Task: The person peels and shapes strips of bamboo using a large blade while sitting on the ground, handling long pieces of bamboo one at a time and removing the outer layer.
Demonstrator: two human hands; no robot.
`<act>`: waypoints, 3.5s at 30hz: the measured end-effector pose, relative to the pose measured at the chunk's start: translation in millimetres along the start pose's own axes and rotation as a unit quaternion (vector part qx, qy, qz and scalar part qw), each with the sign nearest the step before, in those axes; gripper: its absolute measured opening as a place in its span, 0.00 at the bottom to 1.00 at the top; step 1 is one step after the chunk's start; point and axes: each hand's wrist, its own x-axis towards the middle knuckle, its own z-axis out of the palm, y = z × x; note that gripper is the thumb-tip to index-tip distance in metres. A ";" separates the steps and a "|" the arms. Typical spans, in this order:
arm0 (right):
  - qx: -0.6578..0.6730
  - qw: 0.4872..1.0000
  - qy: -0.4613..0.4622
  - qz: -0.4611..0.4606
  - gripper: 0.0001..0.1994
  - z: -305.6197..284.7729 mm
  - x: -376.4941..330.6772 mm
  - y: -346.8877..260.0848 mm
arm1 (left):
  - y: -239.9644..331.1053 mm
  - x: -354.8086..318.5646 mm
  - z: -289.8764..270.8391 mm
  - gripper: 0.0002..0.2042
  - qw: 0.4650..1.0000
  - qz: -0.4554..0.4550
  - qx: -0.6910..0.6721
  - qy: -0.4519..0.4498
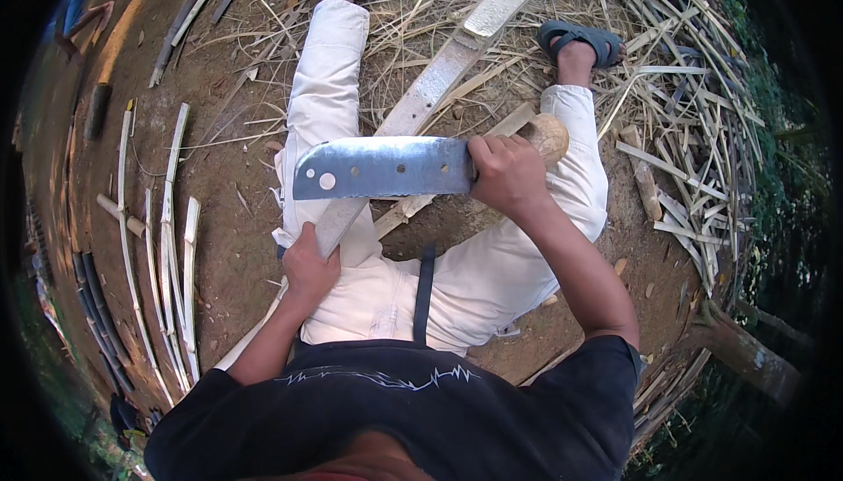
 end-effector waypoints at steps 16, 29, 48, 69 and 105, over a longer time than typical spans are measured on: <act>-0.073 0.997 0.008 -0.037 0.09 -14.7 6.6 54.2 | -10.7 0.6 -15.5 0.17 0.998 0.033 -0.051 -0.026; -0.056 0.998 0.034 -0.007 0.08 13.8 9.4 -12.3 | -21.0 -3.5 -10.1 0.17 0.998 -0.006 -0.067 0.009; -0.089 0.995 -0.041 0.019 0.08 -1.1 40.3 28.8 | -16.8 -14.1 -20.6 0.16 0.998 -0.028 -0.056 -0.016; -0.119 0.962 0.005 0.245 0.11 -38.9 76.2 126.0 | -96.7 -99.2 -54.5 0.16 0.987 -0.076 -0.029 -0.140; -0.068 0.993 0.078 0.064 0.11 -5.9 -29.7 48.4 | 99.9 83.9 15.8 0.15 0.993 0.073 -0.030 -0.086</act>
